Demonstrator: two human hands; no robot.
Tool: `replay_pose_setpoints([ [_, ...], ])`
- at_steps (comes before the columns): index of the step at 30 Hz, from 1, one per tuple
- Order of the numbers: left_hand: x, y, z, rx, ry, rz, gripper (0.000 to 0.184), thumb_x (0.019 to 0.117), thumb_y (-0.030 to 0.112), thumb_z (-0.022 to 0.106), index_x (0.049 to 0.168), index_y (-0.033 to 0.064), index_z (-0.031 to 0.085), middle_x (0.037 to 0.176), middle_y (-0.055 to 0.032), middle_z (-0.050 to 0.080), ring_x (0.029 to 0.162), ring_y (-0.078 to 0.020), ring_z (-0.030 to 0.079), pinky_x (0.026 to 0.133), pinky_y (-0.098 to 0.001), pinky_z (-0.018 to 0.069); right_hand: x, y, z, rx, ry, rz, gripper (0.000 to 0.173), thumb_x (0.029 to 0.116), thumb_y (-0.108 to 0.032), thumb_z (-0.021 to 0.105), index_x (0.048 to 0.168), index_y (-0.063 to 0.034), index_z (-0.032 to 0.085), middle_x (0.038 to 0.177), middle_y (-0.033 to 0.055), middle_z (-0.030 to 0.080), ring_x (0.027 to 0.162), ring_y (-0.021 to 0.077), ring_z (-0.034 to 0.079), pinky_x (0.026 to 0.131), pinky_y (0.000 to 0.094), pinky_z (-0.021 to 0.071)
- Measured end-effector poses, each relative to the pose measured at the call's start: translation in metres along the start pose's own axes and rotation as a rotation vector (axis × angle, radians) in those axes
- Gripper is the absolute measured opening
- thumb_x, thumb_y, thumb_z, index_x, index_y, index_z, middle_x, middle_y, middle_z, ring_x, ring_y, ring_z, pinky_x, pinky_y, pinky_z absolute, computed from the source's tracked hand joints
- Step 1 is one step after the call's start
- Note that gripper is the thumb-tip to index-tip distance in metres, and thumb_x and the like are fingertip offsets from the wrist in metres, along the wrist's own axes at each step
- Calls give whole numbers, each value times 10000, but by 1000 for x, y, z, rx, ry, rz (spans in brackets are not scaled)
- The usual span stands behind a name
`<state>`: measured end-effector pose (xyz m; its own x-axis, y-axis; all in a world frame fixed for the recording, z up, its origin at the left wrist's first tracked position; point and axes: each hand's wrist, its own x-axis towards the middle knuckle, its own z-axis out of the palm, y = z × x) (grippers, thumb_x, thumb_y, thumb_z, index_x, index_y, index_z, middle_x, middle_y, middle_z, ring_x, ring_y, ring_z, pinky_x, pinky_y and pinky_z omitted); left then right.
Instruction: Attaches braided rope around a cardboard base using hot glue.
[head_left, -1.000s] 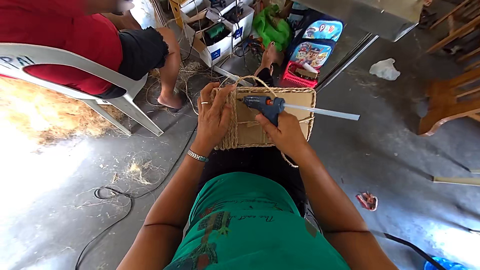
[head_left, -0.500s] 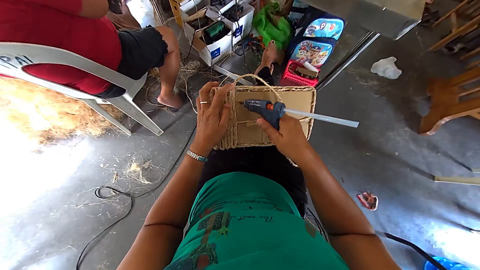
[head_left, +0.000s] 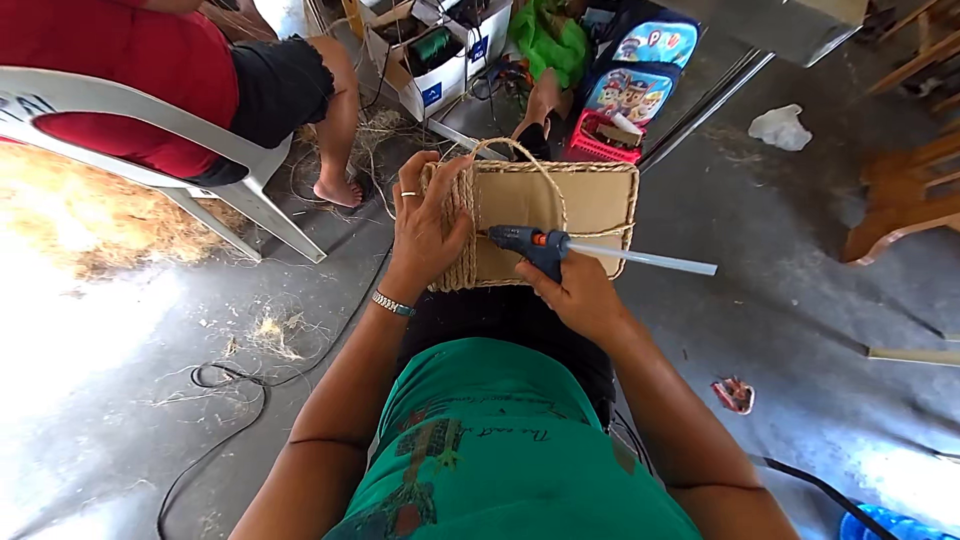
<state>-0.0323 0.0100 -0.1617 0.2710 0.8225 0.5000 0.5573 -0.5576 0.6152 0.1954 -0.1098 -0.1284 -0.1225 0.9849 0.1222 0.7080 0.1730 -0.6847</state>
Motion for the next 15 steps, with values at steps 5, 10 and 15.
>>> replay_pose_setpoints([
  [5, 2, 4, -1, -7, -36, -3, 580, 920, 367, 611, 1491, 336, 515, 1589, -149, 325, 1397, -352, 375, 1081, -531, 387, -3, -2, -1, 12, 33, 17, 414, 1059, -468, 532, 1135, -79, 651, 748, 49, 641, 599, 147, 637, 562, 364, 571],
  [10, 3, 2, -3, -2, -42, -7, 598, 908, 369, 616, 1496, 339, 509, 1592, -145, 320, 1396, -358, 373, 1072, -538, 395, -12, 1, 2, 51, -4, 52, 408, 1051, -489, 534, 1106, -105, 659, 724, 21, 628, 581, 120, 620, 548, 347, 563],
  [15, 5, 0, -2, -10, -41, 19, 599, 907, 368, 620, 1493, 302, 518, 1573, -165, 340, 1383, -374, 378, 1069, -550, 382, -20, 7, 8, 45, 38, 20, 400, 1044, -486, 551, 1096, -109, 673, 759, 11, 650, 599, 106, 624, 553, 330, 563],
])
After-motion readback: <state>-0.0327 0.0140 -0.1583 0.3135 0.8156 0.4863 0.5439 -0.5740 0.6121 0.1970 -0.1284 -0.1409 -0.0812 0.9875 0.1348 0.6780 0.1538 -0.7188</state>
